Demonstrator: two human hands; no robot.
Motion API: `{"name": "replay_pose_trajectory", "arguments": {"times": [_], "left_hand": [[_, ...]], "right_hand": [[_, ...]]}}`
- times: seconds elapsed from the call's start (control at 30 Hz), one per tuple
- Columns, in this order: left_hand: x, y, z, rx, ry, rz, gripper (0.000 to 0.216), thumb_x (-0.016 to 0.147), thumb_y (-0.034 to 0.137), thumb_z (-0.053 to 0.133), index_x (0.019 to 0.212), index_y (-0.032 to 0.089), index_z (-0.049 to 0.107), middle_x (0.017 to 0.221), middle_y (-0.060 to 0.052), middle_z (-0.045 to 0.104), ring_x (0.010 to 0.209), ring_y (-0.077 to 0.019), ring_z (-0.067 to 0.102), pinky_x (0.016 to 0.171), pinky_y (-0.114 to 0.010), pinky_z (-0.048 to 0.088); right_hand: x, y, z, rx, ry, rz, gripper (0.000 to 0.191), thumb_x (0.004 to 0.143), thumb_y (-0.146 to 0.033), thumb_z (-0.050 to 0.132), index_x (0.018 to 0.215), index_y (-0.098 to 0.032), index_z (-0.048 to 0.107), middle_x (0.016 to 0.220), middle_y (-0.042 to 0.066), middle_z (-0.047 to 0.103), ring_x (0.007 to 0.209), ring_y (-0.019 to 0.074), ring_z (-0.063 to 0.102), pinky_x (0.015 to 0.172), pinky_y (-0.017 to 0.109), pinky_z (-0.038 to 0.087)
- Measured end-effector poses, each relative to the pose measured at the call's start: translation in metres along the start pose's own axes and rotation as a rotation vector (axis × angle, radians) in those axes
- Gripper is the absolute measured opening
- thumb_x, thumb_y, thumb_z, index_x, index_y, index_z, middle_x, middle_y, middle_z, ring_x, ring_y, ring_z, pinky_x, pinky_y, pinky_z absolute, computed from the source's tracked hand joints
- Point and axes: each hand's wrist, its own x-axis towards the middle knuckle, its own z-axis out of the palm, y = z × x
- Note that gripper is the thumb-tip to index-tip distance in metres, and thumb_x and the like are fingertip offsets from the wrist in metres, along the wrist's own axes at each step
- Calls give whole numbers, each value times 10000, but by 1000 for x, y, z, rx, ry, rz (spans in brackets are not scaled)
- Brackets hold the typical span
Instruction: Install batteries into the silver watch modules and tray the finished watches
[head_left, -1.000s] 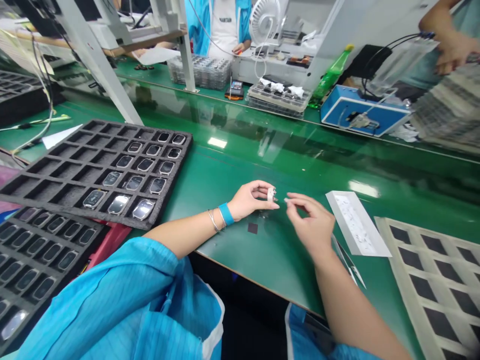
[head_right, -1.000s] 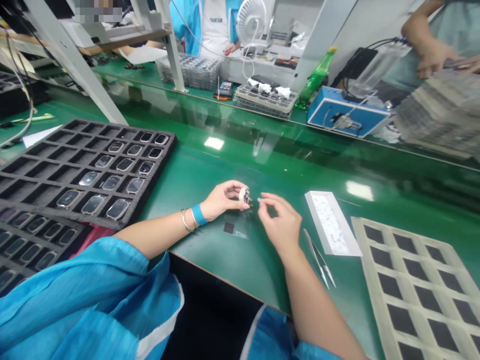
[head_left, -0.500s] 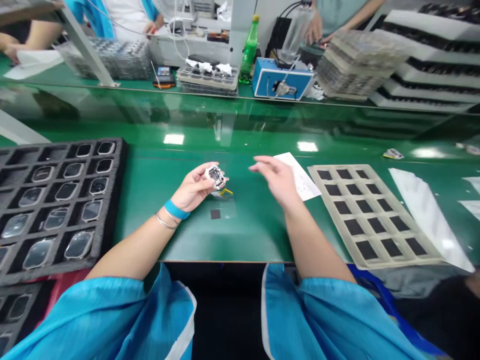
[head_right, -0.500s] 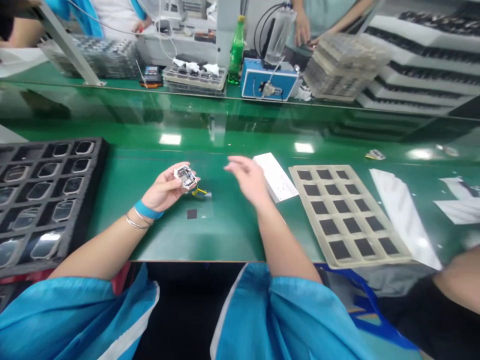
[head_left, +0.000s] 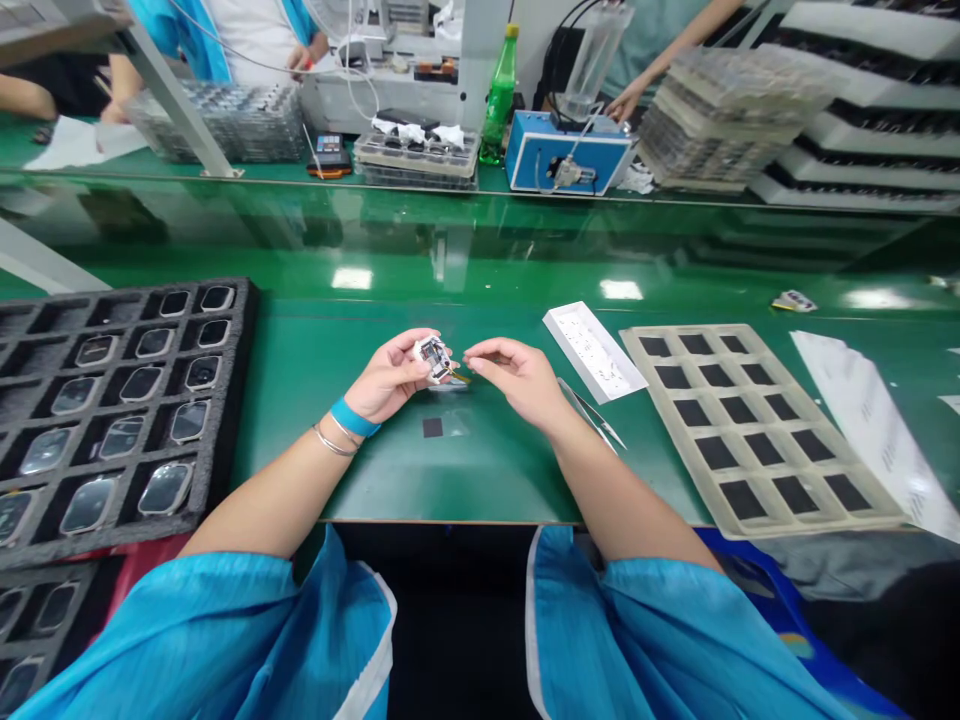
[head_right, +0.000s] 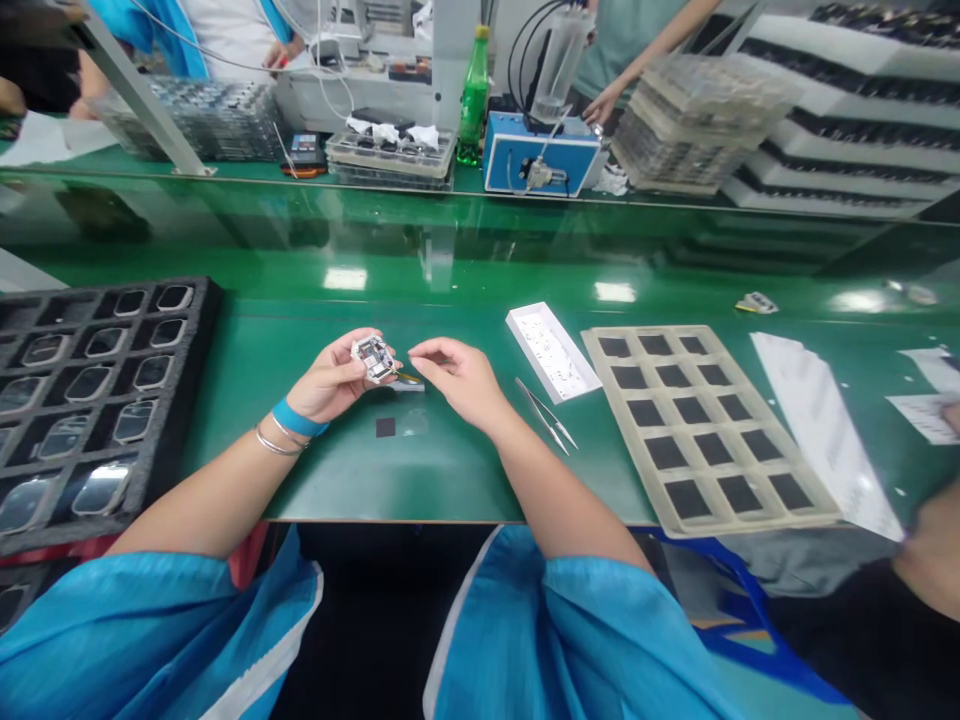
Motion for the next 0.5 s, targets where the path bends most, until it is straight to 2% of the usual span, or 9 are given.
{"name": "replay_pose_trajectory", "arguments": {"times": [0.07, 0.2, 0.5], "left_hand": [[0, -3, 2, 8, -2, -6, 523, 507, 213, 919, 970, 179, 680, 872, -36, 730, 777, -167, 692, 728, -285, 585], [1, -11, 6, 1, 5, -11, 548, 472, 192, 935, 958, 168, 685, 844, -18, 719, 734, -127, 674, 684, -218, 562], [0, -16, 8, -34, 22, -5, 536, 478, 169, 937, 952, 171, 687, 837, -1, 708, 739, -116, 669, 696, -219, 565]], "right_hand": [[-4, 3, 12, -52, 102, -77, 172, 785, -374, 703, 861, -219, 696, 911, 22, 735, 849, 176, 687, 832, 334, 562], [-9, 9, 26, -103, 177, -164, 112, 825, -316, 642, 837, -209, 673, 858, 10, 726, 780, 148, 678, 781, 298, 566], [-12, 10, 26, -353, 255, -327, 91, 858, -243, 606, 817, -216, 683, 835, 17, 734, 774, 156, 680, 750, 292, 546]]}}
